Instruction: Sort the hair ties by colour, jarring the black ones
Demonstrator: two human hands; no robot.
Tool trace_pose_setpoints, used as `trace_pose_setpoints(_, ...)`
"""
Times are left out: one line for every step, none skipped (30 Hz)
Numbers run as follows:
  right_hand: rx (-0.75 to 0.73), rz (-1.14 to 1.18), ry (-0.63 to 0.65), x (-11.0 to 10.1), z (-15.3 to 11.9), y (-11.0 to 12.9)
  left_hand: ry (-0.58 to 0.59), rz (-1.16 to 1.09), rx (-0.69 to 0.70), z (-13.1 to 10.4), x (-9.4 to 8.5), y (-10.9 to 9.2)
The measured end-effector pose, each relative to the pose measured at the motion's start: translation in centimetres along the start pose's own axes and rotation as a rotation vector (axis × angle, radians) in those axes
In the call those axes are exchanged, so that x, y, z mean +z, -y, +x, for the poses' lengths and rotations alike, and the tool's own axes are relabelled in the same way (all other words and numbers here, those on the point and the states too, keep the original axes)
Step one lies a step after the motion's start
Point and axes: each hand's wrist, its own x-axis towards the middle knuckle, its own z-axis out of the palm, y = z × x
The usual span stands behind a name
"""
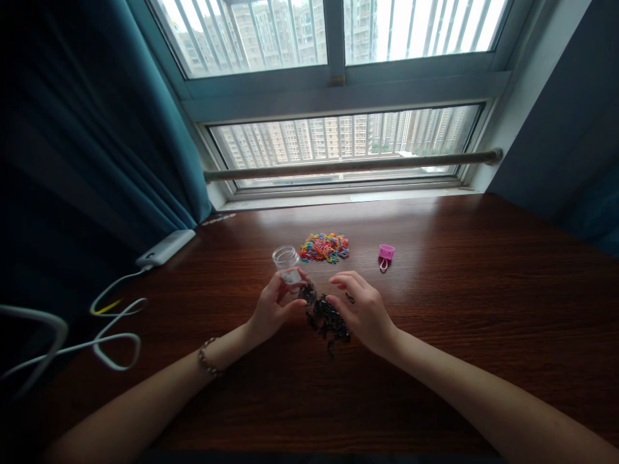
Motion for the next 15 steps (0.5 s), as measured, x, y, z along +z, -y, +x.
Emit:
trace_pose_setpoints(0.011,0.023,0.033,0.1,0.0,0.2,0.002,-0.008,0.001,-0.1,0.2,-0.4)
trace_pose_setpoints(0.028,0.057,0.060,0.2,0.0,0.4,0.012,0.001,0.008,-0.2,0.5,-0.8)
trace_pose_setpoints(0.046,0.099,0.078,0.3,-0.1,0.6,0.028,0.024,0.027,-0.3,0.7,-1.2)
trace_pose_setpoints(0.061,0.141,0.093,0.5,-0.1,0.9,0.048,0.059,0.059,-0.3,1.0,-1.7)
trace_pose_setpoints(0.073,0.179,0.105,0.6,-0.1,1.1,0.072,0.100,0.100,-0.4,1.3,-2.1)
trace_pose_setpoints(0.082,0.214,0.110,0.8,-0.1,1.3,0.094,0.144,0.143,-0.4,1.5,-2.5)
trace_pose_setpoints(0.088,0.243,0.113,0.9,-0.1,1.5,0.112,0.191,0.184,-0.3,1.6,-2.9)
trace_pose_setpoints(0.099,0.265,0.116,0.9,0.0,1.6,0.119,0.241,0.217,-0.3,1.7,-3.1)
trace_pose_setpoints(0.113,0.284,0.105,0.7,0.2,1.6,0.114,0.295,0.232,-0.1,1.7,-3.3)
trace_pose_setpoints(0.126,0.299,0.079,0.4,0.5,1.6,0.105,0.352,0.225,0.0,1.5,-3.3)
trace_pose_setpoints(0.135,0.305,0.043,-0.1,0.9,1.5,0.106,0.403,0.199,0.2,1.3,-3.3)
trace_pose_setpoints(0.139,0.298,-0.008,-0.8,1.3,1.3,0.125,0.443,0.157,0.3,1.0,-3.1)
trace_pose_setpoints(0.134,0.263,-0.042,-1.7,1.7,1.0,0.172,0.463,0.102,0.4,0.6,-2.9)
trace_pose_setpoints(0.121,0.194,-0.061,-2.7,2.1,0.6,0.237,0.465,0.041,0.5,0.3,-2.6)
trace_pose_setpoints(0.113,0.104,-0.053,-3.8,2.3,0.2,0.313,0.452,-0.018,0.5,-0.1,-2.3)
